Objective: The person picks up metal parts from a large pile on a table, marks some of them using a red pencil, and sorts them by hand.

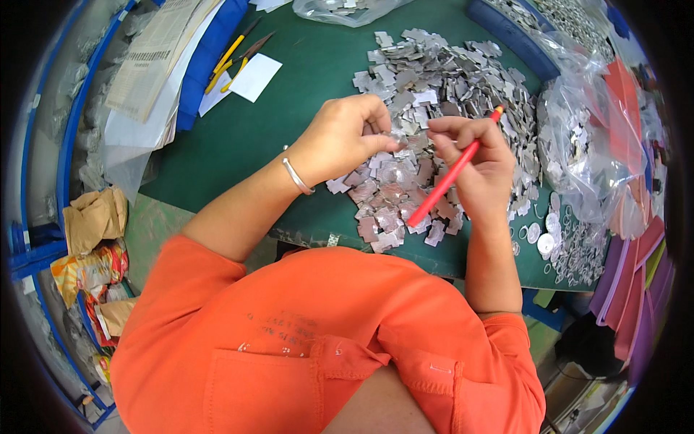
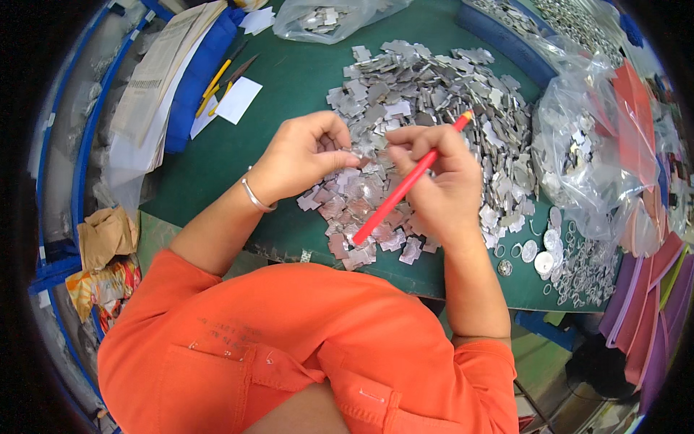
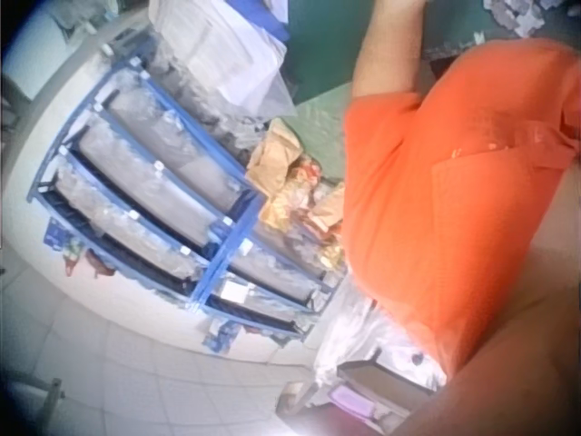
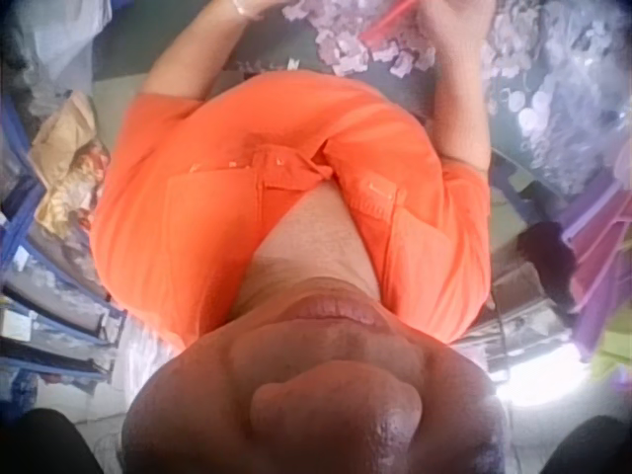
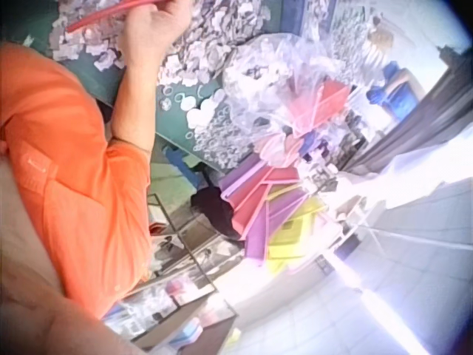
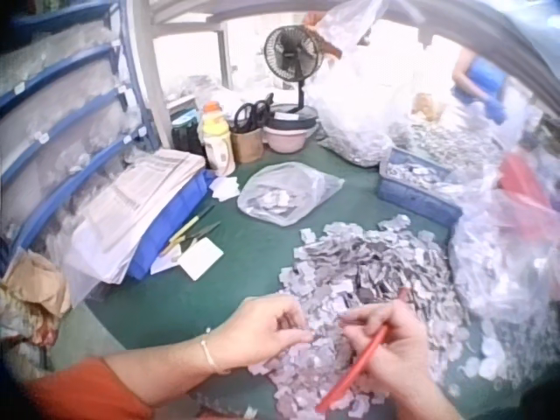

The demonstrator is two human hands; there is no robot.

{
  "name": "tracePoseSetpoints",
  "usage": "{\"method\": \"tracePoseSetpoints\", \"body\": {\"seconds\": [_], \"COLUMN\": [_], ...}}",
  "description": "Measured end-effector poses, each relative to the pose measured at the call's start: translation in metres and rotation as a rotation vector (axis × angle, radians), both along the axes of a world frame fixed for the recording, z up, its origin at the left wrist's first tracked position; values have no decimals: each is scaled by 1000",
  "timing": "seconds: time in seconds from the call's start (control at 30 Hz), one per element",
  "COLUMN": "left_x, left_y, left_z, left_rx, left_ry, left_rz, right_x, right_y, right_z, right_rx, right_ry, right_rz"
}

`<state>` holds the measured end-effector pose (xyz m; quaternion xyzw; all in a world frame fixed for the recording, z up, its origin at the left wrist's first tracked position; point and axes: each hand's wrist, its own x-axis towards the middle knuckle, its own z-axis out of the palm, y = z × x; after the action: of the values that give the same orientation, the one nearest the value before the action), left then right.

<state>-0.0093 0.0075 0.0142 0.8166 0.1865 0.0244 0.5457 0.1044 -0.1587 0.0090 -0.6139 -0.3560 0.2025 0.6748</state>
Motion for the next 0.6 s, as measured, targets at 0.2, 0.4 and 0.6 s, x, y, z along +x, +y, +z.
{"method": "tracePoseSetpoints", "body": {"seconds": [0.2,0.4,0.6], "left_x": [7,1,3], "left_y": [-21,-16,-21], "left_z": [-16,-23,-16], "left_rx": [-651,-965,-788], "left_ry": [-436,-209,-263], "left_rz": [75,61,96], "right_x": [-3,0,-2], "right_y": [-2,-2,1], "right_z": [-10,-13,-20], "right_rx": [109,187,167], "right_ry": [-342,-727,-551], "right_rz": [-75,-90,-171]}}
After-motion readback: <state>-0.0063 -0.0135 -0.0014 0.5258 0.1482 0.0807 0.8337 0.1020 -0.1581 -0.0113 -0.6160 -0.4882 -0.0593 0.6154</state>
